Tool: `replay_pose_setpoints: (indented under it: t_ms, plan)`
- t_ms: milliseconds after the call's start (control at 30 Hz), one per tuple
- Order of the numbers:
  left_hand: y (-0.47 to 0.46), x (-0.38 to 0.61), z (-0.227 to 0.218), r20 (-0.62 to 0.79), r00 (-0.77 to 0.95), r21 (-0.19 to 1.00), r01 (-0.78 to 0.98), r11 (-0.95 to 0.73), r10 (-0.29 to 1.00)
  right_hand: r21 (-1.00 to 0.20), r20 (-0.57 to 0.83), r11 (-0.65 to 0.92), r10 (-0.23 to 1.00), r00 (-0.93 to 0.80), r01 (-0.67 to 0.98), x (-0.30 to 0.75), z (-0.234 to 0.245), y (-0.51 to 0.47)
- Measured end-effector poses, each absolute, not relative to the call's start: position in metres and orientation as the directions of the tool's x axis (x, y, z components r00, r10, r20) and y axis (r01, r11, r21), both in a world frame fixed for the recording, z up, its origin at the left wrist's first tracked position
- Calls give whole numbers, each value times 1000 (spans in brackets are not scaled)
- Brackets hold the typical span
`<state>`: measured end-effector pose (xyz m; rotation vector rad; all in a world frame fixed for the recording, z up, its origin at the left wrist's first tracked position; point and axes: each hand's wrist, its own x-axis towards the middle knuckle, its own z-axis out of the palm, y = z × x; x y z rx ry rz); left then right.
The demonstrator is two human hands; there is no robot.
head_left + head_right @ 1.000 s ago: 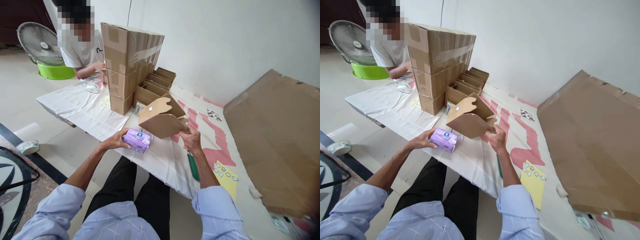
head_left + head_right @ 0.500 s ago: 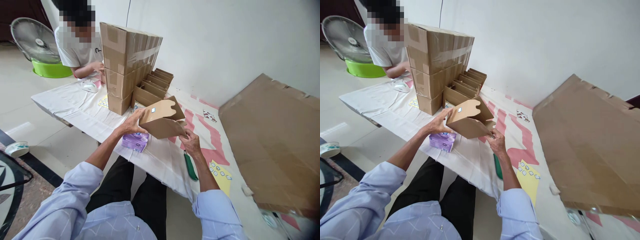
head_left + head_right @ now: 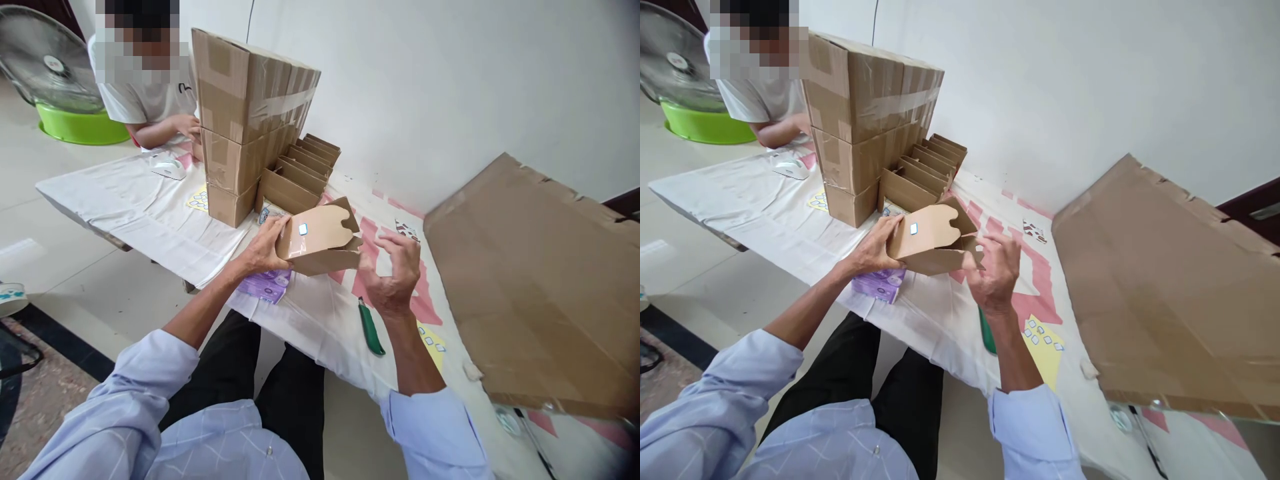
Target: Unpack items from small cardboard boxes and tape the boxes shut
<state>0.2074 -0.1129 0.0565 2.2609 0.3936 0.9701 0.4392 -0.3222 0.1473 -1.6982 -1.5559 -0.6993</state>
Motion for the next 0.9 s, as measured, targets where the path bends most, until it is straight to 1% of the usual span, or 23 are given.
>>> replay_pose_setpoints:
  t_ms: [100,167,233,367,533,900]
  plan:
    - [-129,210,57,561,657,648,29,-761,503,12,658,38,752,-37,999,406,169,-305]
    - [-138,213,58,568,645,643,41,-765,511,100,562,86,817,-127,991,393,176,-291]
    - [-144,216,60,567,634,640,64,-766,527,171,492,107,852,-179,979,389,181,-279]
    - [-152,218,62,559,630,636,91,-766,539,262,405,95,892,-199,960,392,190,-270]
    - [-156,220,61,574,621,617,99,-781,533,309,350,90,915,-201,947,390,198,-272]
    - [-161,220,61,587,621,600,98,-794,520,305,313,56,937,-155,951,386,196,-268]
